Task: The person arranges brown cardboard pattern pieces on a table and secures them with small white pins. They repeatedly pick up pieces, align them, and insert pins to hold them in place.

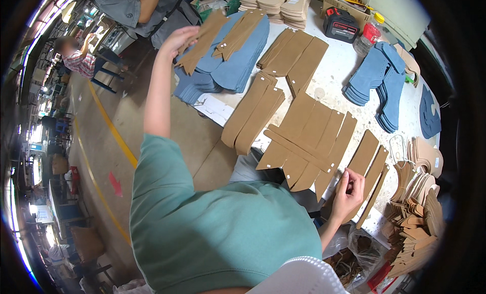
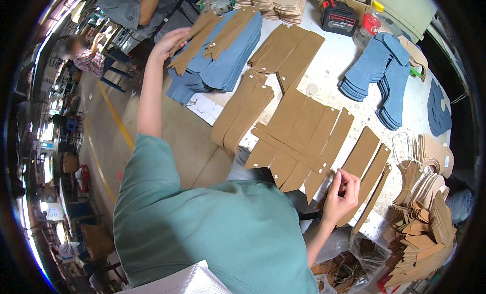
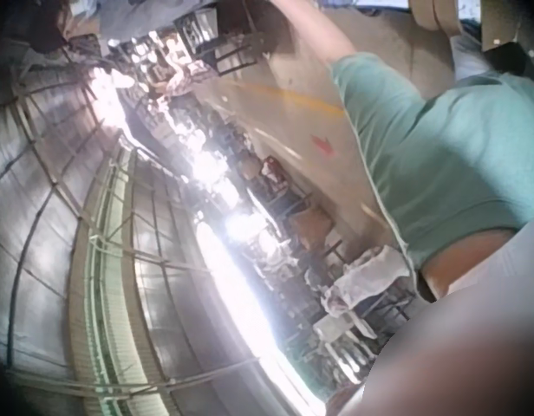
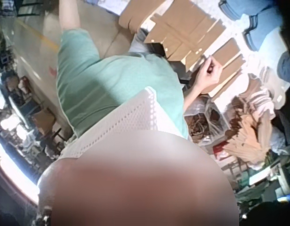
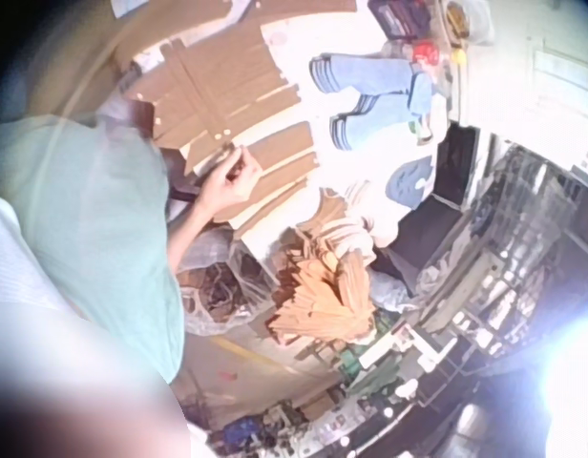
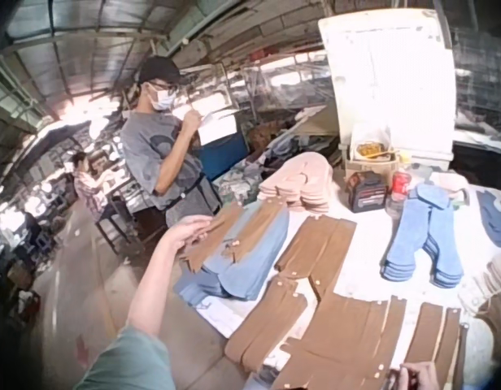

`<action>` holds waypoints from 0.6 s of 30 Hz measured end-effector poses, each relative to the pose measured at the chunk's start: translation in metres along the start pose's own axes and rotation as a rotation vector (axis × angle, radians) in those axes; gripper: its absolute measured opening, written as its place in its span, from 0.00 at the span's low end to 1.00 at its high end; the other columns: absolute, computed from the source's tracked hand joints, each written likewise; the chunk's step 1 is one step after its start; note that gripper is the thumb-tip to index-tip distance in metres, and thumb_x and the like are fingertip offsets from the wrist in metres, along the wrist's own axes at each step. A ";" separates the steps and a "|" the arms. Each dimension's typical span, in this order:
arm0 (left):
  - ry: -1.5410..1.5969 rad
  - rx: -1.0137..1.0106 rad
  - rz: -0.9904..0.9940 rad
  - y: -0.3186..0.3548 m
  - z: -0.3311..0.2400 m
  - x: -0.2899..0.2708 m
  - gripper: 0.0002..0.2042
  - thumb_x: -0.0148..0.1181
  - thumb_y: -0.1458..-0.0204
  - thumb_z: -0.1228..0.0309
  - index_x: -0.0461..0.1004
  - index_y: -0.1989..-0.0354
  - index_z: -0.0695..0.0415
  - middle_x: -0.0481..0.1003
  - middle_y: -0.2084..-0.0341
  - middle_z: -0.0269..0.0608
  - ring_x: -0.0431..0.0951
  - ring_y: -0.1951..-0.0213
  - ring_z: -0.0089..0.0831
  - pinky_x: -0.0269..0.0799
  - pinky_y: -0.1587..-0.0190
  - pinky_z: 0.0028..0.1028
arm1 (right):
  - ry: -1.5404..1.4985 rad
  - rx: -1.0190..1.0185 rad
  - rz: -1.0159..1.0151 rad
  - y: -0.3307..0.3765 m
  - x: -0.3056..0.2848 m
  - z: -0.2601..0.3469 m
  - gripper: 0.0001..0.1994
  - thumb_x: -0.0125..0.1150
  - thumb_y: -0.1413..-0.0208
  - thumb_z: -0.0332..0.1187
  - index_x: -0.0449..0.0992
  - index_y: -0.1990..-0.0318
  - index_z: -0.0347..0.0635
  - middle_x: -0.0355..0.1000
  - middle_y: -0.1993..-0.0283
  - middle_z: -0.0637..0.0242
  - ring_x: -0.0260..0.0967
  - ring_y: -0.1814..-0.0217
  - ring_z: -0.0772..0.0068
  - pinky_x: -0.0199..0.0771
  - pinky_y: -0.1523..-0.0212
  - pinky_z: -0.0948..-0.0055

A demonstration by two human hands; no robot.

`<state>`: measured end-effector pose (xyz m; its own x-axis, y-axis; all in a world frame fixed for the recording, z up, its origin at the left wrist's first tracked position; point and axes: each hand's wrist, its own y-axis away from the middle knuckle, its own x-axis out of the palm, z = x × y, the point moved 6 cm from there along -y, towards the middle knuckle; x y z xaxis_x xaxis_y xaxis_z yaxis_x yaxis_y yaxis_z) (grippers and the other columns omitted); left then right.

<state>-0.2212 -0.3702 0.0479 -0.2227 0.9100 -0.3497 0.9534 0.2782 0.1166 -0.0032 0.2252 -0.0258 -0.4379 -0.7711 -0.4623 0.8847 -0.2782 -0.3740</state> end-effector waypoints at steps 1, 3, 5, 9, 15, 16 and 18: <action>-0.067 -0.062 -0.009 0.001 0.012 0.002 0.16 0.60 0.41 0.66 0.75 0.48 0.60 0.78 0.60 0.33 0.78 0.67 0.19 0.75 0.62 0.15 | -0.001 -0.005 0.002 0.000 0.000 0.000 0.03 0.62 0.43 0.24 0.80 0.63 0.36 0.70 0.68 0.69 0.58 0.75 0.83 0.55 0.78 0.81; -0.192 -0.119 -0.046 0.000 0.022 0.003 0.16 0.63 0.44 0.64 0.77 0.51 0.60 0.79 0.64 0.34 0.80 0.69 0.21 0.76 0.62 0.16 | 0.006 -0.011 0.008 0.000 0.000 0.001 0.03 0.62 0.43 0.24 0.80 0.63 0.36 0.69 0.69 0.68 0.58 0.76 0.83 0.54 0.78 0.81; -0.307 -0.109 -0.100 0.003 0.024 0.003 0.18 0.66 0.48 0.60 0.78 0.53 0.58 0.80 0.66 0.36 0.81 0.71 0.23 0.77 0.60 0.21 | 0.029 -0.003 0.026 -0.001 0.002 0.001 0.03 0.62 0.43 0.24 0.80 0.63 0.36 0.69 0.69 0.68 0.57 0.76 0.83 0.53 0.78 0.81; -0.979 -0.035 -0.294 0.017 0.001 -0.002 0.25 0.69 0.56 0.47 0.79 0.56 0.51 0.80 0.65 0.43 0.81 0.65 0.34 0.77 0.61 0.34 | 0.015 -0.029 0.030 -0.003 0.003 0.005 0.03 0.62 0.43 0.24 0.80 0.64 0.36 0.69 0.69 0.69 0.56 0.76 0.83 0.52 0.78 0.80; -0.893 0.635 -0.401 0.083 -0.069 0.053 0.19 0.68 0.51 0.55 0.79 0.57 0.54 0.78 0.61 0.46 0.79 0.56 0.41 0.74 0.54 0.37 | -0.004 0.021 0.052 -0.007 -0.001 0.013 0.03 0.61 0.43 0.23 0.80 0.64 0.36 0.69 0.68 0.70 0.56 0.76 0.86 0.54 0.78 0.83; -0.645 0.673 -0.309 0.099 -0.073 0.073 0.15 0.67 0.49 0.62 0.79 0.57 0.56 0.79 0.62 0.44 0.80 0.58 0.34 0.74 0.55 0.31 | 0.015 0.031 0.065 -0.009 -0.002 0.014 0.03 0.62 0.43 0.23 0.80 0.64 0.36 0.70 0.68 0.71 0.57 0.76 0.87 0.55 0.77 0.84; -0.401 0.725 -0.052 0.138 -0.075 0.125 0.09 0.63 0.46 0.70 0.80 0.58 0.58 0.80 0.65 0.40 0.79 0.60 0.26 0.73 0.56 0.25 | 0.015 0.065 0.087 -0.015 -0.003 0.013 0.03 0.62 0.43 0.24 0.80 0.63 0.38 0.70 0.68 0.71 0.60 0.76 0.88 0.57 0.77 0.84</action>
<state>-0.1324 -0.1947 0.0898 -0.3118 0.6848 -0.6587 0.8690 -0.0748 -0.4891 -0.0129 0.2237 -0.0082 -0.3611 -0.7851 -0.5032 0.9277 -0.2476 -0.2794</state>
